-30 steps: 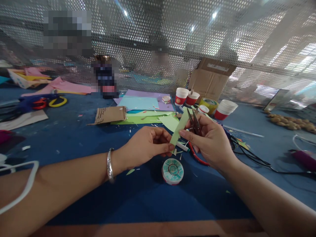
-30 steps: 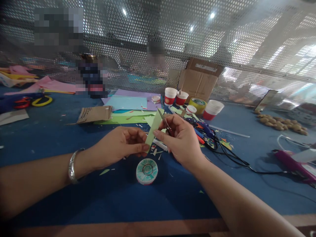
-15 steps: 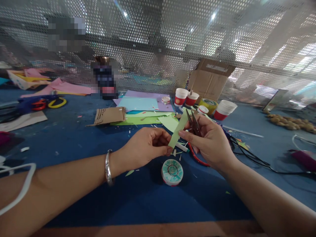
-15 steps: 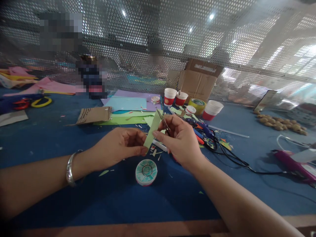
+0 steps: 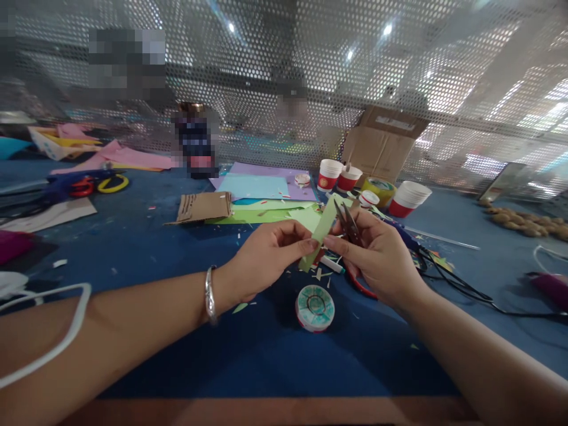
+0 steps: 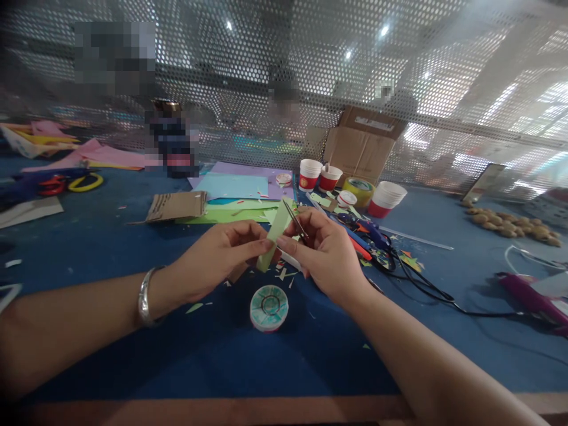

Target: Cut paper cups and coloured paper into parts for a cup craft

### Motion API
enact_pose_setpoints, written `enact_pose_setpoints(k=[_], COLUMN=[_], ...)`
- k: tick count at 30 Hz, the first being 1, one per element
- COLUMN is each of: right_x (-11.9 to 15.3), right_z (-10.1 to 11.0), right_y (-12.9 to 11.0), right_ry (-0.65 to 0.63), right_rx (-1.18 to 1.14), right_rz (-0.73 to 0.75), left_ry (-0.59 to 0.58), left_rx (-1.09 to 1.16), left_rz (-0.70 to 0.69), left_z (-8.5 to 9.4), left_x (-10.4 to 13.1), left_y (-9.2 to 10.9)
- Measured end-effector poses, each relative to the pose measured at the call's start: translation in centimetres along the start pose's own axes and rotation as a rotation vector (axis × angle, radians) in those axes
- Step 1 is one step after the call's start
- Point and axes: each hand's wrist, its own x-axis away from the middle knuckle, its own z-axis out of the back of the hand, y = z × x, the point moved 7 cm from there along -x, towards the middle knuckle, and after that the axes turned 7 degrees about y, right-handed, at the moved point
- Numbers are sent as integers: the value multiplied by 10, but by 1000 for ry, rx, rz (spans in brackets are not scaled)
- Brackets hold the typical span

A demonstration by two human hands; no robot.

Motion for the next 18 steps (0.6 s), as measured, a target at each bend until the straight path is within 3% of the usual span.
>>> enact_pose_setpoints(k=[5,8,18], right_x=[0,0,2], right_z=[0,-3,-8], right_y=[4,9,12], right_ry=[-37,-105,-191], right_rx=[81,108,127], right_rz=[-34,-80,-105], left_ry=[88,143,110], left_rx=[63,53,-76], left_rz=[-6,-81,-190], left_z=[12,19,20], left_x=[-1,-1,1], left_y=[1,8,10])
